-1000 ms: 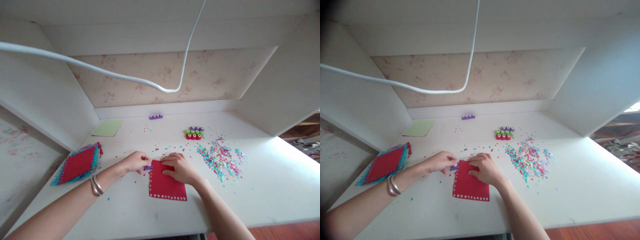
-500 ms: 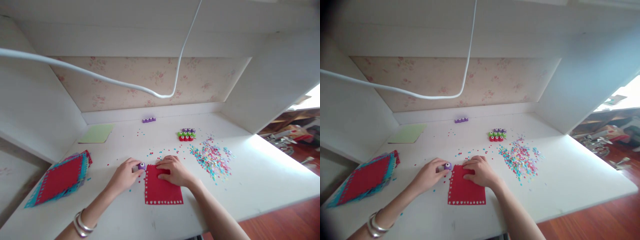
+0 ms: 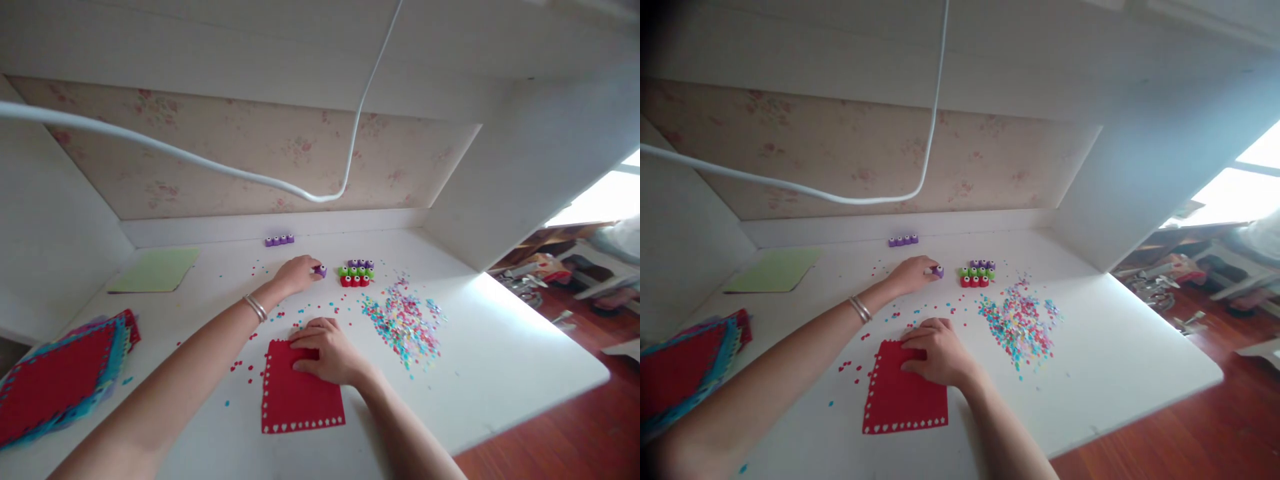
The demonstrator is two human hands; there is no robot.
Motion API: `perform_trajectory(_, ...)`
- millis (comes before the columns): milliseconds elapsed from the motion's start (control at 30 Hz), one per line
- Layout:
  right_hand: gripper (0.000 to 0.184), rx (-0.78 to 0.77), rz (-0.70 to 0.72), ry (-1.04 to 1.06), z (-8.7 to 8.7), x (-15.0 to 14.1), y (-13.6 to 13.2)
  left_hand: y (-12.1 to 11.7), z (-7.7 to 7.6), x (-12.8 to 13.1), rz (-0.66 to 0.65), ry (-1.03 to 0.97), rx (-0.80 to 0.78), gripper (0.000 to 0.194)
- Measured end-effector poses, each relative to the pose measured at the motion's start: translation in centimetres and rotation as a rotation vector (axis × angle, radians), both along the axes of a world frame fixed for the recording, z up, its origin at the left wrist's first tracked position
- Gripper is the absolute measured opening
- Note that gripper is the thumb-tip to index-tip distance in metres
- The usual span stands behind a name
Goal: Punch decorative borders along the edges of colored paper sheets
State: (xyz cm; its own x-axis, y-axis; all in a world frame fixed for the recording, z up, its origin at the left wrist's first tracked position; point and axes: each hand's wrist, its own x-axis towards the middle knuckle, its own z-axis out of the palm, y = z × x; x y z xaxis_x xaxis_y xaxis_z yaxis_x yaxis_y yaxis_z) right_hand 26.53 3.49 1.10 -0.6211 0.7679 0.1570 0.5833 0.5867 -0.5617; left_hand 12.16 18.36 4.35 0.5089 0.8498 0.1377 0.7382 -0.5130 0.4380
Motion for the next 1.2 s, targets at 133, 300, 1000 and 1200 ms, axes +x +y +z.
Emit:
perform_trajectory(133,0.029,-0.023,0.017,0.047,0.1,0.1,0.3,3.9,-0.1,2.8,-0.076,0.056,0.044,0.031)
perform_trajectory(300,0.026,-0.05,0.007,0.062,0.1,0.1,0.7,6.6,-0.8,5.4,-0.204,0.134,0.067,0.026)
perform_trajectory(1000,0.029,-0.068,0.0,0.078,-0.1,0.1,0.9,9.0,-3.1,0.4,0.195,0.127,0.299,0.032)
perform_trajectory(1200,0.058,-0.068,-0.07,0.038,-0.2,0.3,0.8,9.5,-4.6,-7.2,0.447,0.11,0.297,0.04)
